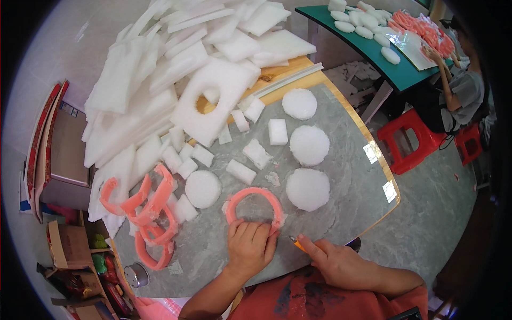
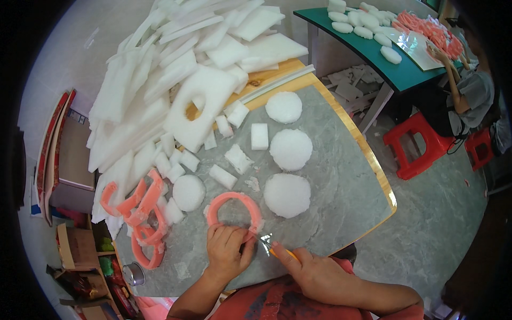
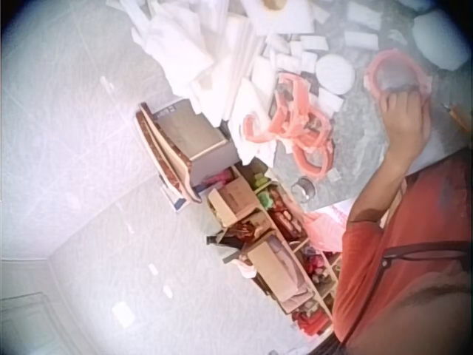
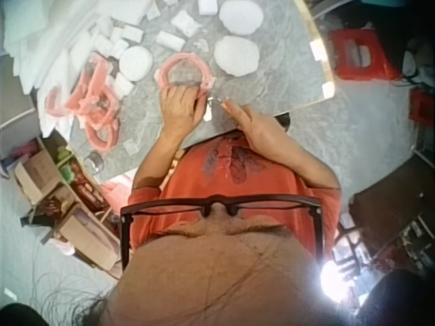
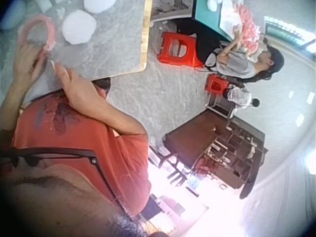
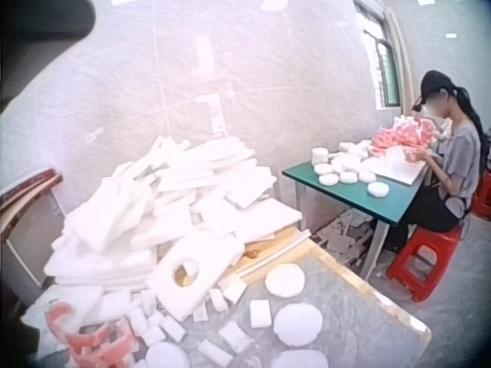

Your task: The recorder uses a utility knife to cut and shape pink and white foam strips and components on a workstation.

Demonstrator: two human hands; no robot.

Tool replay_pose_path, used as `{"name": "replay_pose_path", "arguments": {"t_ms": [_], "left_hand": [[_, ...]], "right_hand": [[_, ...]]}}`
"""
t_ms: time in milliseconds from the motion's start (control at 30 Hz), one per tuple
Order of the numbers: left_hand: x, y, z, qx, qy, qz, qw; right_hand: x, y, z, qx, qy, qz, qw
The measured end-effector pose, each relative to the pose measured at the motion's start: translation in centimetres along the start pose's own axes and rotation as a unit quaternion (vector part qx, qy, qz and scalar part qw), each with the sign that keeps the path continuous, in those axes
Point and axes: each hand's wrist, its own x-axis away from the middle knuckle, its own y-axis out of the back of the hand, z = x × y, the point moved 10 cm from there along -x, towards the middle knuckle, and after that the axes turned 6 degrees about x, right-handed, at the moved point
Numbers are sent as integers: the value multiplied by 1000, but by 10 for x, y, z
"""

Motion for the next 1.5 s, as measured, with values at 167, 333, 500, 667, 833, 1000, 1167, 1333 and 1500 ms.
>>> {"name": "replay_pose_path", "arguments": {"t_ms": [167,333,500,667,833,1000,1167,1333,1500], "left_hand": [[0,-4,0,-24,7,23,999],[-1,-5,-1,-26,5,29,999],[-1,-6,0,-27,6,35,999],[0,-6,3,-26,4,27,999],[0,-6,3,-32,5,22,999],[0,-5,1,-32,0,22,999],[1,-5,-2,-39,-5,18,999],[1,-6,5,-38,14,21,999],[0,-3,11,-31,35,4,999]], "right_hand": [[-1,0,1,17,10,-5,1000],[-3,1,4,46,14,-4,999],[-6,4,7,26,11,2,1000],[-10,6,8,32,0,19,999],[-13,7,9,55,11,23,998],[-18,7,9,42,21,17,999],[-27,5,11,33,16,13,999],[-29,0,10,69,9,13,998],[-9,-1,4,29,4,-17,999]]}}
